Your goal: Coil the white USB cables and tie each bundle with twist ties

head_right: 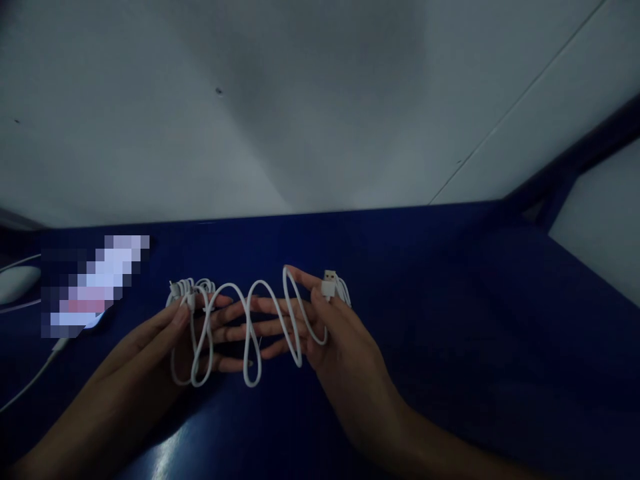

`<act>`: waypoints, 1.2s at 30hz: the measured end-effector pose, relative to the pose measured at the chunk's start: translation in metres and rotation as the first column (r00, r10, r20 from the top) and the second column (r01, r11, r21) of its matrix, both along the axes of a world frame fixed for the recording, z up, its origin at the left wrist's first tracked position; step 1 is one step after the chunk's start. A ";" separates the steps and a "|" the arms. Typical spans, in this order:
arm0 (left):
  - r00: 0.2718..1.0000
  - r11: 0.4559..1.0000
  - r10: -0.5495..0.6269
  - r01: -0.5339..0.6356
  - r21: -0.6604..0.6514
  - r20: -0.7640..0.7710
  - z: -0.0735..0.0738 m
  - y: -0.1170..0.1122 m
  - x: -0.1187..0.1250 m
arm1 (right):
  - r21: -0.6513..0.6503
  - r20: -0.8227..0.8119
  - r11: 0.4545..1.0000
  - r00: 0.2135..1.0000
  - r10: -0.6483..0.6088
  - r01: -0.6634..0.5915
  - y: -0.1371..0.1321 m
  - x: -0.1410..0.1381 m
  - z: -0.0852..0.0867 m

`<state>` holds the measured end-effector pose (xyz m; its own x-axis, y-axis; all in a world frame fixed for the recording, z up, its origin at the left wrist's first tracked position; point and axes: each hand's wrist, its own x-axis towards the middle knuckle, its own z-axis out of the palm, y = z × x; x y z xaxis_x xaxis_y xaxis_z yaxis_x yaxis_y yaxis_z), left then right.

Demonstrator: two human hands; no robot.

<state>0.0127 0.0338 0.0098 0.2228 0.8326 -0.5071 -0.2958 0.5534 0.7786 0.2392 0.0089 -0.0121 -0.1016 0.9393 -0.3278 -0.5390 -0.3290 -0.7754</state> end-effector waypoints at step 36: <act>0.998 0.998 0.046 -0.044 0.045 -0.046 -0.002 -0.010 0.000 | 0.091 -0.022 0.992 0.995 0.095 -0.093 -0.003 -0.008 0.012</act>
<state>0.0130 0.0241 0.0077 0.1615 0.8629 -0.4789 -0.2822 0.5054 0.8154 0.2307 0.0060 0.0001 -0.1983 0.9507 -0.2386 -0.5294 -0.3087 -0.7902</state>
